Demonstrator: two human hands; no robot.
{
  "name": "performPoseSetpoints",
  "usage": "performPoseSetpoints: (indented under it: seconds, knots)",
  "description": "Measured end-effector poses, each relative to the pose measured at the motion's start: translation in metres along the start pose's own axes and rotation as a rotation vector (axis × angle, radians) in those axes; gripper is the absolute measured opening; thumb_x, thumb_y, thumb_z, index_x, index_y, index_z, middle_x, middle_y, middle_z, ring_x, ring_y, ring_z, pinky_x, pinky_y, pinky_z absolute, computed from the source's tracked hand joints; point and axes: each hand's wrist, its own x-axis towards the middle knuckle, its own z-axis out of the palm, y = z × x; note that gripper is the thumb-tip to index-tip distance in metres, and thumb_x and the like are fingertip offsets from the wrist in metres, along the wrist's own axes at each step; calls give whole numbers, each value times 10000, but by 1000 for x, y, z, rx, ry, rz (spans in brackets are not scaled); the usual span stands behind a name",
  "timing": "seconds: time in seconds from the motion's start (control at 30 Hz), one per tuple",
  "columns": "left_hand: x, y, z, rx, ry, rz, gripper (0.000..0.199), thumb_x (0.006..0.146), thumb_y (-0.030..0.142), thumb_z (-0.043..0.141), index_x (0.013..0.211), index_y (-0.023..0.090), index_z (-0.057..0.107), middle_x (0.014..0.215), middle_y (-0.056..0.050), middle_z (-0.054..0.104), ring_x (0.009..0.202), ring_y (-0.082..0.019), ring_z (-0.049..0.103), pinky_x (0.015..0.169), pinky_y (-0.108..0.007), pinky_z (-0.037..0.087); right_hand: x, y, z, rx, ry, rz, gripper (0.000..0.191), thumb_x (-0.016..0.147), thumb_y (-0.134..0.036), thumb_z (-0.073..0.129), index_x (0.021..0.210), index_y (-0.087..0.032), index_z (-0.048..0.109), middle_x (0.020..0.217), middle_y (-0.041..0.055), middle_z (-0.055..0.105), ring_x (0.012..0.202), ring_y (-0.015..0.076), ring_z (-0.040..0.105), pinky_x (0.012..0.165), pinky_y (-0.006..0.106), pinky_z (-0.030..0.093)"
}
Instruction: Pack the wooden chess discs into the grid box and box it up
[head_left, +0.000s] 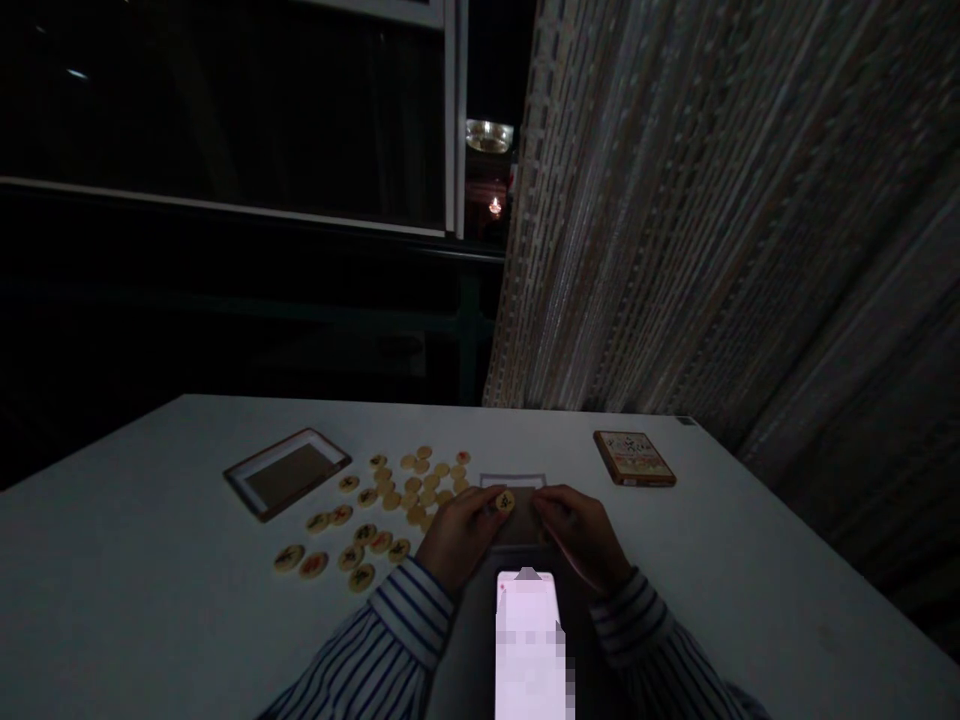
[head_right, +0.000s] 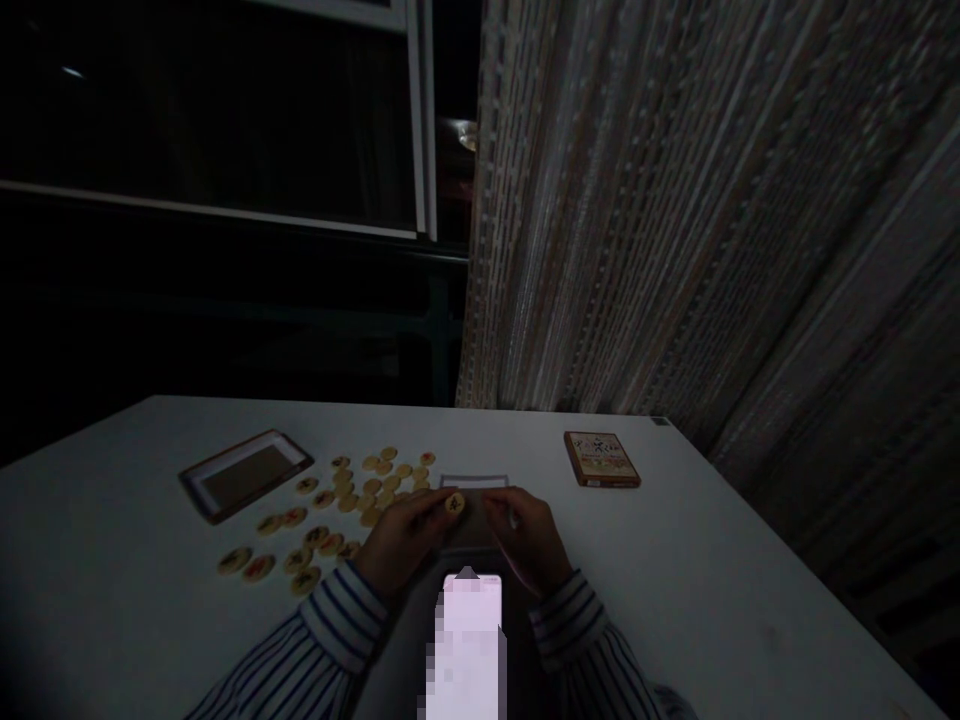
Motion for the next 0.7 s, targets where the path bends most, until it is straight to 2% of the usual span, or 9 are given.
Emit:
performPoseSetpoints:
  seconds: [0.13,0.37,0.7]
  knots:
    - [-2,-3,3,-40,-44,6,277,828,316,466,1036,208,613,868,-34,648,766,-140,590,673,-241,469,7,0,2,28,-43,1,199,815,-289,495,875,-176,648,835,34,665,741,138,591,680,251,454]
    - [-3,-13,5,40,-22,40,289,850,332,431,1064,227,595,959,-33,653,887,-159,584,790,-289,459,27,-8,7,80,-192,-10,208,808,-304,516,903,-197,667,867,30,680,819,153,606,746,273,463]
    - [-3,-4,4,72,-10,89,286,851,332,434,1072,247,595,940,-21,668,848,-155,602,757,-288,470,24,-3,10,316,-260,83,219,767,-346,576,891,-190,667,875,31,693,816,162,629,745,284,489]
